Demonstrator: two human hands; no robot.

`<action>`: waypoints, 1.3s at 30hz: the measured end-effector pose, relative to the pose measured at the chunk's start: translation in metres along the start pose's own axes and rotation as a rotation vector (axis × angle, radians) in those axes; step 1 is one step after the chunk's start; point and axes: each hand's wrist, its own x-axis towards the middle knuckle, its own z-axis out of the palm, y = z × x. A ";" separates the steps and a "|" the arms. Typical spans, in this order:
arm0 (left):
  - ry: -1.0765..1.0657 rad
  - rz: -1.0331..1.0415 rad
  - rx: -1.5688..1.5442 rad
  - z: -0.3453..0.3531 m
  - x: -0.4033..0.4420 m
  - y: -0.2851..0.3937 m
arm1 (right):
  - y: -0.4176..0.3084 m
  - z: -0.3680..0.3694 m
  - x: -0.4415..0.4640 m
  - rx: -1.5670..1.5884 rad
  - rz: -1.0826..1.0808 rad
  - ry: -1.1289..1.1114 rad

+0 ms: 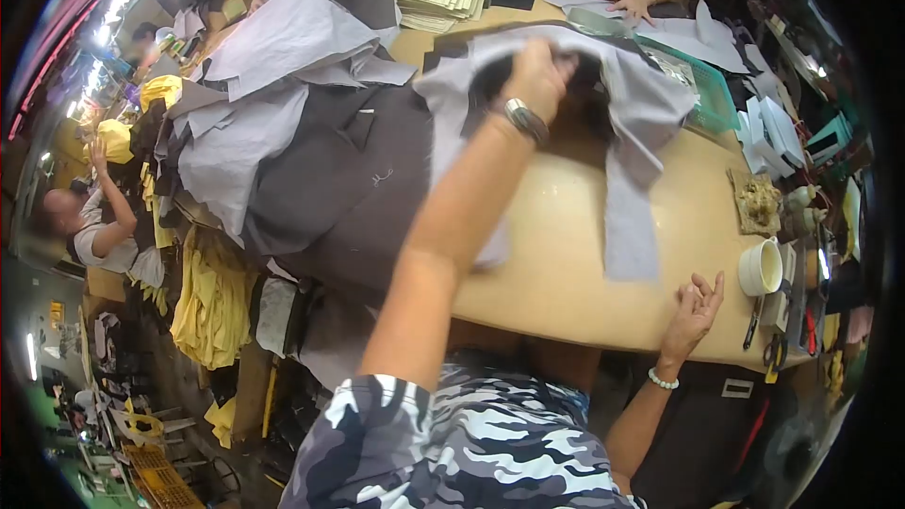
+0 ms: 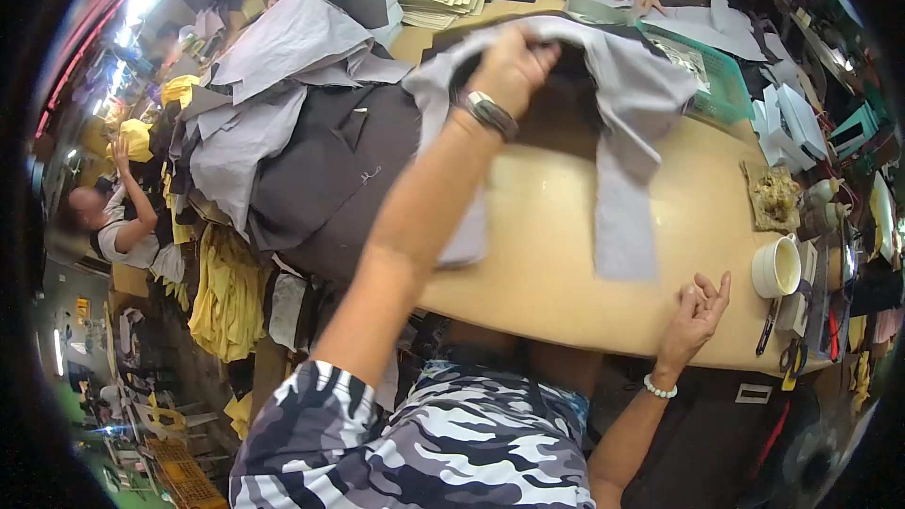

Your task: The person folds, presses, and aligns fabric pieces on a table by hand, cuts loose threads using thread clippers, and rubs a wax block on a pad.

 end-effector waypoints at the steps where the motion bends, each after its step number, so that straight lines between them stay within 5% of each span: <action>1: -0.039 -0.004 0.035 0.024 -0.009 0.036 | 0.000 0.000 0.000 -0.005 0.000 -0.003; 9: -0.273 0.603 0.575 0.086 -0.027 0.297 | -0.002 0.004 0.002 -0.022 0.036 0.046; 15: 0.325 1.333 1.900 0.020 0.007 0.412 | 0.003 0.003 0.004 -0.106 0.058 0.059; 20: 0.405 1.325 2.359 -0.053 0.014 0.446 | 0.000 0.005 0.003 -0.074 0.048 0.058; 24: 0.086 1.116 2.382 -0.107 -0.015 0.441 | -0.004 0.004 0.002 -0.065 0.040 0.035; 26: -0.037 1.255 2.462 -0.109 -0.067 0.405 | 0.000 0.002 0.003 -0.073 0.027 0.022; 28: 0.475 0.990 1.734 -0.122 -0.089 0.385 | 0.002 0.000 0.004 -0.079 0.013 0.020; 29: 0.620 1.104 1.437 -0.133 -0.119 0.365 | 0.001 -0.001 0.004 -0.081 0.007 0.020; 31: 0.536 1.224 1.583 -0.180 -0.192 0.350 | 0.002 0.001 0.005 -0.075 0.003 0.016; 33: 1.012 1.484 1.699 -0.223 -0.255 0.301 | 0.005 -0.002 0.006 -0.074 0.014 0.004; 35: 1.192 1.584 1.472 -0.282 -0.295 0.252 | 0.004 -0.002 0.008 -0.076 -0.006 -0.009; 36: 1.433 1.532 1.491 -0.339 -0.310 0.232 | 0.005 -0.002 0.007 -0.077 -0.012 -0.016; 39: 1.626 1.019 1.647 -0.446 -0.340 0.132 | 0.015 -0.008 0.011 -0.101 -0.041 -0.047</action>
